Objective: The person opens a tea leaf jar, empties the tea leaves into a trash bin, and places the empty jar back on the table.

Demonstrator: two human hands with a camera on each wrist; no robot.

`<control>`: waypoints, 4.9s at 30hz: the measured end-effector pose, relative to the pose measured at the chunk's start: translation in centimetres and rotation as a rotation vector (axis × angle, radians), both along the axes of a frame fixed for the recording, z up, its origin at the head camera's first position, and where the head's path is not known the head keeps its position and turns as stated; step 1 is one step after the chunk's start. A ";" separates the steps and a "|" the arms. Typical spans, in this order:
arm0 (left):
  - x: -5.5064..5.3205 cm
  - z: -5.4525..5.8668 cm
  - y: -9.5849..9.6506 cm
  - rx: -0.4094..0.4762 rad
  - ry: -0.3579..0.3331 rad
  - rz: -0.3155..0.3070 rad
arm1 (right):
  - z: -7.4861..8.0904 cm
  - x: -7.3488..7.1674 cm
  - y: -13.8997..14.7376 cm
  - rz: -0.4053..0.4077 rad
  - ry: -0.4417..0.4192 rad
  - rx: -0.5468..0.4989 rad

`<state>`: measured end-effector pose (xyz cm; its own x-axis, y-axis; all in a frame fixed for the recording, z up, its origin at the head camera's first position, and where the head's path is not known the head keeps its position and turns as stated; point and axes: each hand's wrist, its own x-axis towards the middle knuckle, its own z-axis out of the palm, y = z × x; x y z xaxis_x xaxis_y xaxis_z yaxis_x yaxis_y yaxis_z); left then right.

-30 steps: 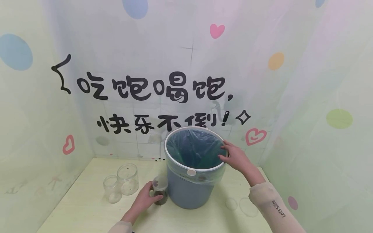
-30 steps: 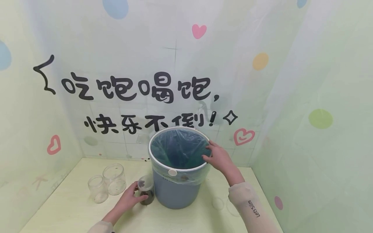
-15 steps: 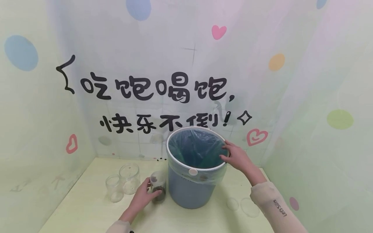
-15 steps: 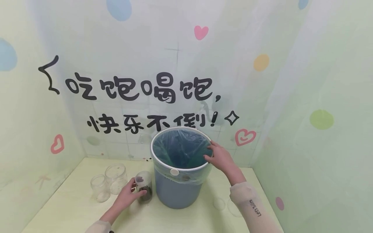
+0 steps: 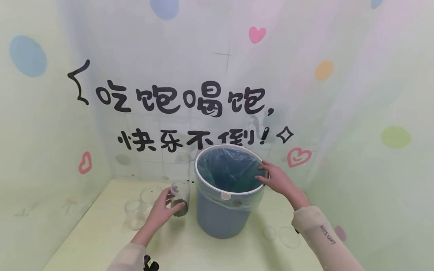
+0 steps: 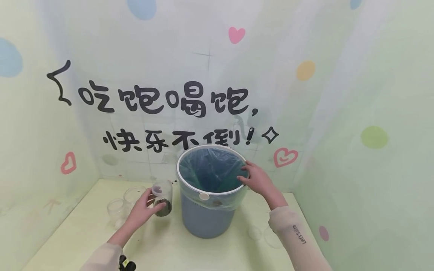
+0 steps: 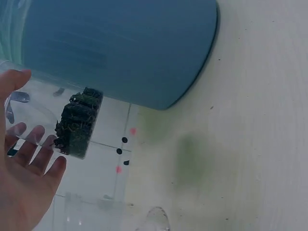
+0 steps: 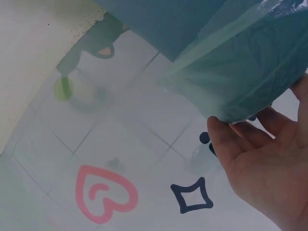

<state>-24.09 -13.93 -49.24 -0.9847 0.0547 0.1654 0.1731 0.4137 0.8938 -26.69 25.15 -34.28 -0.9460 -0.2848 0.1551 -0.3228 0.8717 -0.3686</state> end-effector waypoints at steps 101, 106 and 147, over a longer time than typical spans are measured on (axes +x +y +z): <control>-2.3 20.5 8.0 -0.722 0.642 -0.025 | 10.3 0.9 -10.1 0.094 -0.051 -0.282; -1.9 20.1 8.5 -0.756 0.673 -0.036 | 9.9 1.0 -9.8 0.042 -0.127 -0.290; -1.7 19.4 8.2 -0.733 0.649 -0.045 | 9.3 1.8 -9.5 0.171 -0.149 -0.423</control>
<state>-25.82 -5.71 -29.82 -0.7090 0.3950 0.5842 0.5691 0.8097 0.1433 -24.92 15.63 -24.99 -0.9119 -0.3790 0.1575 -0.3653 0.5745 -0.7325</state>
